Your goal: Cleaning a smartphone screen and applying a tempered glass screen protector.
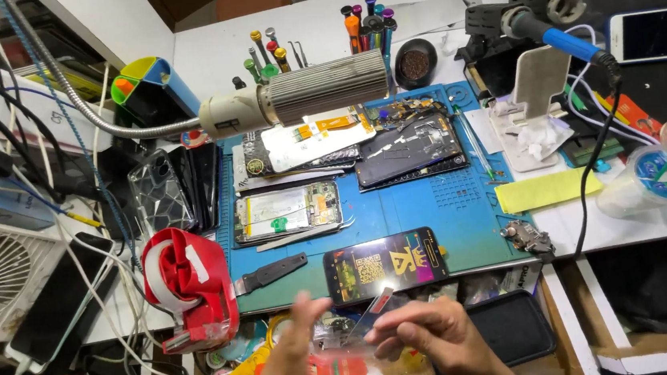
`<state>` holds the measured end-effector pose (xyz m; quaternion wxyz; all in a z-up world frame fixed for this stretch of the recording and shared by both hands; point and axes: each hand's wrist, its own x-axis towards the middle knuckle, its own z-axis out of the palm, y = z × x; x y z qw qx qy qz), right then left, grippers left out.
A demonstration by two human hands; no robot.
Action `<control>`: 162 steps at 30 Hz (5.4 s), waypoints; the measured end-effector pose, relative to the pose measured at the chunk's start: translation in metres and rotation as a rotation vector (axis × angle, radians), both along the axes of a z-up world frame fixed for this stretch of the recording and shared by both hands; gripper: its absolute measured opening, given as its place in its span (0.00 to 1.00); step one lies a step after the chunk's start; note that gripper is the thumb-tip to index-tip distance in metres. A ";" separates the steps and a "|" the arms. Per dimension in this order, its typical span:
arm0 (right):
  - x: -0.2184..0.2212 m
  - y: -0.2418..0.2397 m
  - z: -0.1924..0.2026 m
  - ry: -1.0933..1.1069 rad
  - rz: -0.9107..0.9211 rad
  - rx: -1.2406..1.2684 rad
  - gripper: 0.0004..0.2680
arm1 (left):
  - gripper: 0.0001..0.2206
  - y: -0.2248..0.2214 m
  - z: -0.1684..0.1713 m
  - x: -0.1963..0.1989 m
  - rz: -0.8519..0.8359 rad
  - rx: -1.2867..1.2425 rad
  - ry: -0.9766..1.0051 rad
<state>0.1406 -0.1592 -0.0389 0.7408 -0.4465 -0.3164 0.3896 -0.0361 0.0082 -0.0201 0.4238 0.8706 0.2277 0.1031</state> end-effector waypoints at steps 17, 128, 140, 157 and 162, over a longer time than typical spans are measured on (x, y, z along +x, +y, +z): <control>-0.003 0.003 -0.024 -0.421 -0.314 -0.172 0.28 | 0.62 0.011 -0.079 0.024 0.359 -0.339 0.335; -0.020 0.033 -0.051 -1.462 -0.430 -0.505 0.17 | 0.49 0.034 -0.062 0.031 0.399 -0.292 -0.394; -0.006 0.018 -0.055 -1.123 -0.676 -0.373 0.12 | 0.49 0.035 -0.062 0.033 0.447 -0.319 -0.385; 0.014 0.019 -0.035 -1.198 -0.644 -0.440 0.20 | 0.48 0.034 -0.066 0.034 0.469 -0.296 -0.414; 0.009 0.022 -0.030 -1.157 -0.590 -0.432 0.23 | 0.48 0.035 -0.065 0.034 0.455 -0.295 -0.406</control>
